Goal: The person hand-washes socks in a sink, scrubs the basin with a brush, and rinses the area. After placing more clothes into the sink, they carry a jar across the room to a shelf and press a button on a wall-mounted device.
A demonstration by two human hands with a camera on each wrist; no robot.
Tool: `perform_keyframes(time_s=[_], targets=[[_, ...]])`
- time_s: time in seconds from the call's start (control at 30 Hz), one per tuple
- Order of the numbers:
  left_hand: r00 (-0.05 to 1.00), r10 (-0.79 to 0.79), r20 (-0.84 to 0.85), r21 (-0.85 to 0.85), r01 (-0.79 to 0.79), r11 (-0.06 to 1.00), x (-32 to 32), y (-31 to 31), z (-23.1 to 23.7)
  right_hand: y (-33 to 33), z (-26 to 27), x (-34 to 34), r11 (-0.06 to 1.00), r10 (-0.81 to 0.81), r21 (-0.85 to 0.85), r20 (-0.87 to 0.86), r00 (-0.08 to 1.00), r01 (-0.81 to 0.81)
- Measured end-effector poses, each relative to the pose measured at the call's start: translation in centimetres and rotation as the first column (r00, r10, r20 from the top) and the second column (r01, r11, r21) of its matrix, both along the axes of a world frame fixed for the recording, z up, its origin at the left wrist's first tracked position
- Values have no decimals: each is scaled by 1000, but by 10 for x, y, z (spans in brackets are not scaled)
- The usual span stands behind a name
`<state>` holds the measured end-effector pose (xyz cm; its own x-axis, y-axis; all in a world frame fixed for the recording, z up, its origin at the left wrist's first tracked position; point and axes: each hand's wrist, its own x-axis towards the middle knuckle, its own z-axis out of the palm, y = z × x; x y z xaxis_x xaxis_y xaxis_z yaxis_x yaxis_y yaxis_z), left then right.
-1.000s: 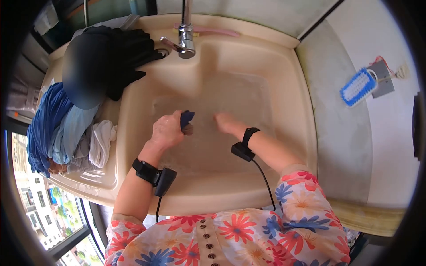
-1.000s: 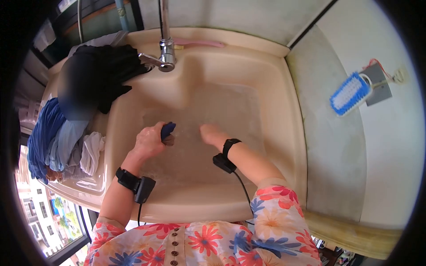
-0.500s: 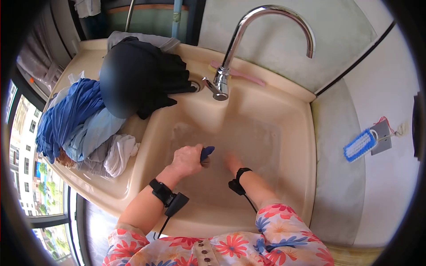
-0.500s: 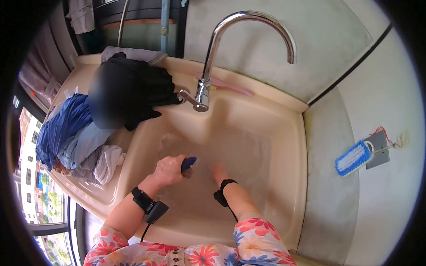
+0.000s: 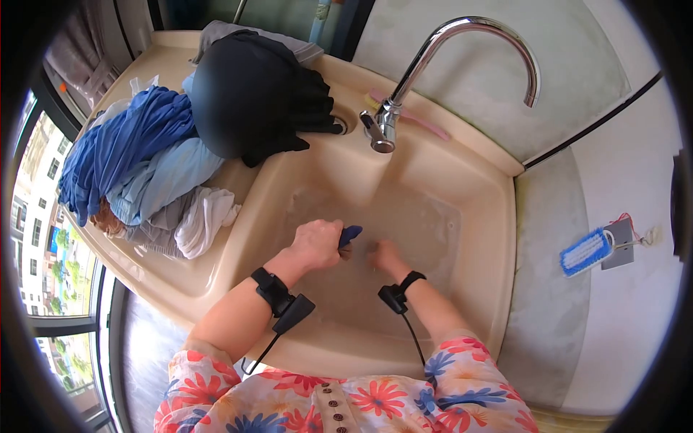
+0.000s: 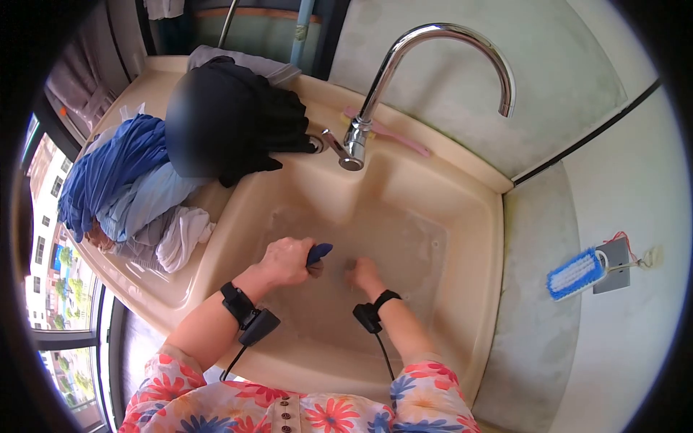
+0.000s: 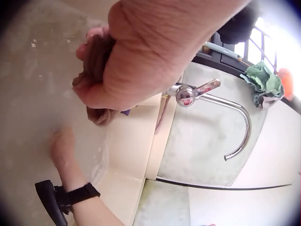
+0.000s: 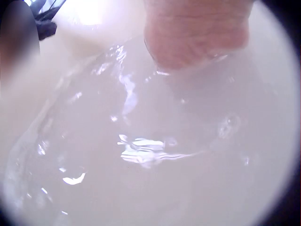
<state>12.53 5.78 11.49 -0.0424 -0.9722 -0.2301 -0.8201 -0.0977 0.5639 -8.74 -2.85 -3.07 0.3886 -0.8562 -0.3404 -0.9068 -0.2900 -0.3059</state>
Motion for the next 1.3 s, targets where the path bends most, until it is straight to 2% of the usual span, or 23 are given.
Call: perform_keyframes(time_s=[0.03, 0.07, 0.1, 0.13, 0.17, 0.2, 0.23, 0.3, 0.33, 0.4, 0.57, 0.6, 0.67, 0.7, 0.77, 0.8, 0.9, 0.97, 1.0, 1.07, 1.2, 1.27, 1.3], targets=[[1000, 3, -3, -2, -3, 1000, -1, 0, 0, -6, 8, -7, 1000, 3, -2, -3, 1000, -3], [1000, 6, -3, 6, -6, 1000, -1, 0, -1, -18, 18, -13, 944, -176, 309, 167, 970, 118], [1000, 9, -3, 14, -9, 1000, -2, 0, -1, -28, 28, -16, 781, -388, 603, 266, 882, 162], [1000, 10, -5, 10, -10, 1000, -3, 0, 3, -32, 37, -15, 784, -386, 599, 266, 883, 162], [1000, 3, -3, 55, -3, 999, -3, 0, 8, -35, 45, -14, 927, -156, 366, 165, 974, 86], [1000, -4, -1, 98, 4, 995, -3, 0, 11, -39, 51, -10, 991, 52, 125, 0, 999, -51], [1000, -2, 0, 94, 2, 996, -2, -1, 12, -43, 55, -4, 991, 54, 120, 0, 999, -53], [998, -61, 35, 197, 53, 979, 1, -1, 12, -49, 61, 16, 994, -27, 113, 361, 932, -15], [998, -54, 32, 197, 47, 979, 3, -1, 10, -46, 85, 34, 997, 37, 47, 420, 907, -62], [974, -216, 69, 364, 177, 914, 7, -1, 6, -34, 137, 80, 993, 120, -62, 528, 841, -103], [971, -226, 72, 348, 188, 918, 8, 1, 8, -46, 177, 173, 873, 370, -488, 629, 684, -23], [969, -233, 79, 347, 193, 918, 9, 1, 10, -54, 179, 186, 872, 373, -488, 628, 683, -28], [972, -231, 47, 327, 203, 923, 10, 0, 1, -71, 177, 210, 843, 255, -516, 629, 734, 150], [972, -234, 19, 307, 217, 927, 11, 0, -3, -79, 177, 219, 845, 261, -516, 627, 734, 141], [973, -228, 34, 309, 207, 928, 12, 1, -2, -97, 175, 229, 824, 28, -453, 632, 775, 340], [971, -233, 51, 313, 206, 927, 12, 1, -2, -104, 172, 232, 828, 32, -451, 630, 776, 333], [973, -231, 27, 338, 209, 918, 12, -1, -2, -116, 170, 235, 800, -133, -423, 566, 814, 425], [975, -222, 1, 347, 208, 914, 12, -3, -5, -118, 174, 239, 821, -236, -388, 436, 869, 418], [975, -219, -26, 356, 213, 910, 11, -2, -7, -123, 169, 241, 825, -234, -387, 430, 872, 412], [973, -231, -20, 343, 224, 912, 10, -1, -10, -134, 159, 242, 828, -115, -512, 242, 964, 228], [967, -254, -15, 305, 247, 920, 9, -1, -7, -131, 167, 238, 861, -84, -475, 220, 972, 182], [962, -273, 0, 319, 259, 912, 8, -1, -6, -121, 167, 234, 856, 54, -504, 306, 950, 113], [958, -288, 15, 335, 266, 904, 7, -1, -6, -108, 166, 230, 858, 33, -498, 302, 953, 128]])
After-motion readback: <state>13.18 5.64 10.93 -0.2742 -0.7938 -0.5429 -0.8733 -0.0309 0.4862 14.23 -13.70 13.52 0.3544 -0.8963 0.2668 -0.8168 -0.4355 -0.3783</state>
